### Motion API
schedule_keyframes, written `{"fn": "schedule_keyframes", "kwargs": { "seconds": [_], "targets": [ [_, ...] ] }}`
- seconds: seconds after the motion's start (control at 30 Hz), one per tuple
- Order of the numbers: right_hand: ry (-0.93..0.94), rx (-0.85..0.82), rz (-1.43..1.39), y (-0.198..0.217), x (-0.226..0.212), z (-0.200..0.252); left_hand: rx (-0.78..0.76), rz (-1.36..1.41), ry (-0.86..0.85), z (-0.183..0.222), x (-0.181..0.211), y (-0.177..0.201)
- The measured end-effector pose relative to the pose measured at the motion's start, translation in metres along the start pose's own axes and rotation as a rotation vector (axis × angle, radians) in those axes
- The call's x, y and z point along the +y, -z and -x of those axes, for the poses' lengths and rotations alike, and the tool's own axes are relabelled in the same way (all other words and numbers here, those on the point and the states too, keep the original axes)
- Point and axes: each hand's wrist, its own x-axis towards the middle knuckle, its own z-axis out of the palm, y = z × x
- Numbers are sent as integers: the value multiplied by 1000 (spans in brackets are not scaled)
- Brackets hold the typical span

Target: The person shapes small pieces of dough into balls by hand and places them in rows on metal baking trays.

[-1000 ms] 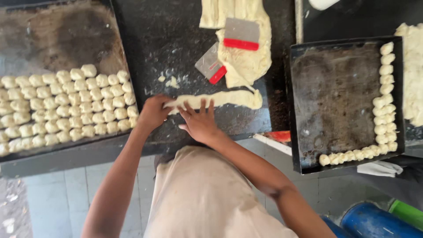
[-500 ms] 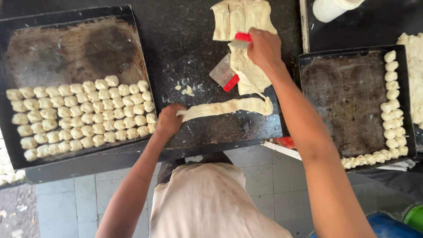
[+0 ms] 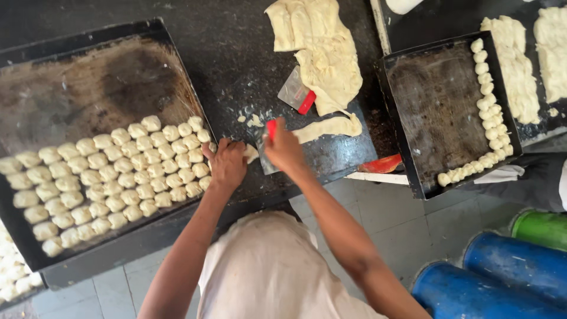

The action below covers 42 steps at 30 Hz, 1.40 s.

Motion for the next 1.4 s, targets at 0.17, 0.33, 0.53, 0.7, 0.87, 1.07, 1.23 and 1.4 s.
{"fn": "schedule_keyframes", "kwargs": {
  "seconds": [0.17, 0.33, 0.53, 0.7, 0.87, 1.07, 1.23, 1.4],
  "targets": [
    [-110, 5, 16, 4, 32, 0, 236, 164, -224, 7, 3, 11],
    [-93, 111, -58, 8, 46, -13, 209, 753, 10, 12, -2, 33],
    [-160, 76, 5, 26, 92, -18, 131, 1491, 375, 5, 16, 50],
    [-97, 135, -70, 42, 124, -38, 131, 1635, 472, -4, 38, 45],
    [-81, 106, -69, 57, 159, -40, 183, 1479, 339, -25, 58, 11],
    [25, 219, -31, 83, 185, -39, 178, 1483, 291, -31, 100, -7],
    [-207, 146, -204, 105, 213, -55, 154, 1497, 276, -52, 123, 5],
    [-103, 187, -59, 104, 241, -58, 82, 1379, 473, -48, 130, -14]
  ]
}}
